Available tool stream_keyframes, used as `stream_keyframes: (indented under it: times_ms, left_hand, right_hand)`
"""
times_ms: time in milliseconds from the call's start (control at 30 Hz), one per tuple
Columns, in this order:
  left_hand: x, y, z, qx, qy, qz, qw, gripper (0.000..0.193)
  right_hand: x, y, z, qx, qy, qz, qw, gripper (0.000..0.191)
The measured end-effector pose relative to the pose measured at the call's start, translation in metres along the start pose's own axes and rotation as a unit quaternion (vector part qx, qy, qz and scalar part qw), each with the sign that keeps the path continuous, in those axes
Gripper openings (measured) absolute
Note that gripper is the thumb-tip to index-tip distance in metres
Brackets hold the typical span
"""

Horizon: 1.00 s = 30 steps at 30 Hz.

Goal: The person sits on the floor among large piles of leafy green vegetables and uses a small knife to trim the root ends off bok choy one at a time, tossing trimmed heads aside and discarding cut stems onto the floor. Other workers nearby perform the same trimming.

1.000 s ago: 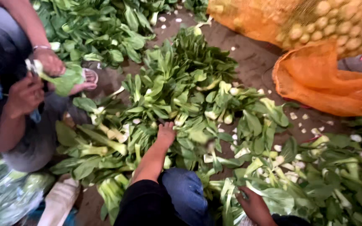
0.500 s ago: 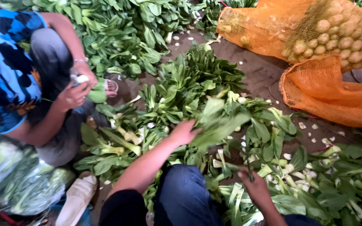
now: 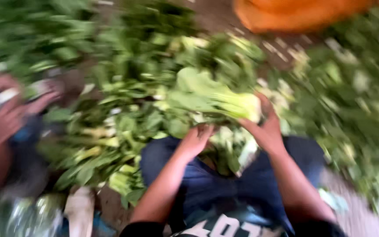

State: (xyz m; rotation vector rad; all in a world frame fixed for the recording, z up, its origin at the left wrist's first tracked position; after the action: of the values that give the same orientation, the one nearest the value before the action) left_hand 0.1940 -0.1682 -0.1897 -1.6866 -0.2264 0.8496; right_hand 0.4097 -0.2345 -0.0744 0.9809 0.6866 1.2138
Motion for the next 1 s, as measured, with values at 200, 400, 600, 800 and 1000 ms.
stream_keyframes:
  times_ms: [200,400,600,800,1000]
  left_hand:
    - [-0.034,-0.094,-0.026,0.322,-0.086,-0.295,0.896,0.090]
    - [-0.021,-0.098,-0.047,0.099,0.151,-0.264,0.947,0.124]
    - [-0.018,-0.066,-0.047,0.114,0.002,-0.213,0.970,0.102]
    - [-0.027,-0.079,-0.042,0.328,-0.163,-0.270,0.890,0.090]
    - [-0.033,-0.081,-0.056,0.337,-0.163,-0.310,0.874,0.094]
  right_hand:
    - [-0.017,0.026,0.004,-0.061,0.087,-0.034,0.994,0.093]
    - [-0.029,0.021,-0.020,0.222,0.254,0.003,0.941,0.093]
    - [-0.033,0.017,-0.004,-0.009,0.194,0.041,0.980,0.067]
    - [-0.062,0.013,-0.008,-0.377,0.098,-0.032,0.920,0.054]
    - [-0.059,0.003,-0.029,-0.415,0.101,-0.016,0.904,0.055]
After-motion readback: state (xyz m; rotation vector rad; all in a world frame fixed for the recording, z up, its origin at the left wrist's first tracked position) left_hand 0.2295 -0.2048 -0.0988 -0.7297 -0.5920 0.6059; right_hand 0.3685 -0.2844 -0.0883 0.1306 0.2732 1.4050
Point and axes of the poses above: each hand's wrist, its own x-axis towards the middle knuckle, its own z-axis out of the back of the hand, y = z × x, the point moved 8 cm from there along x, towards the middle knuckle, and after that the axes turned 14 degrees about y, right-handed, at the moved point
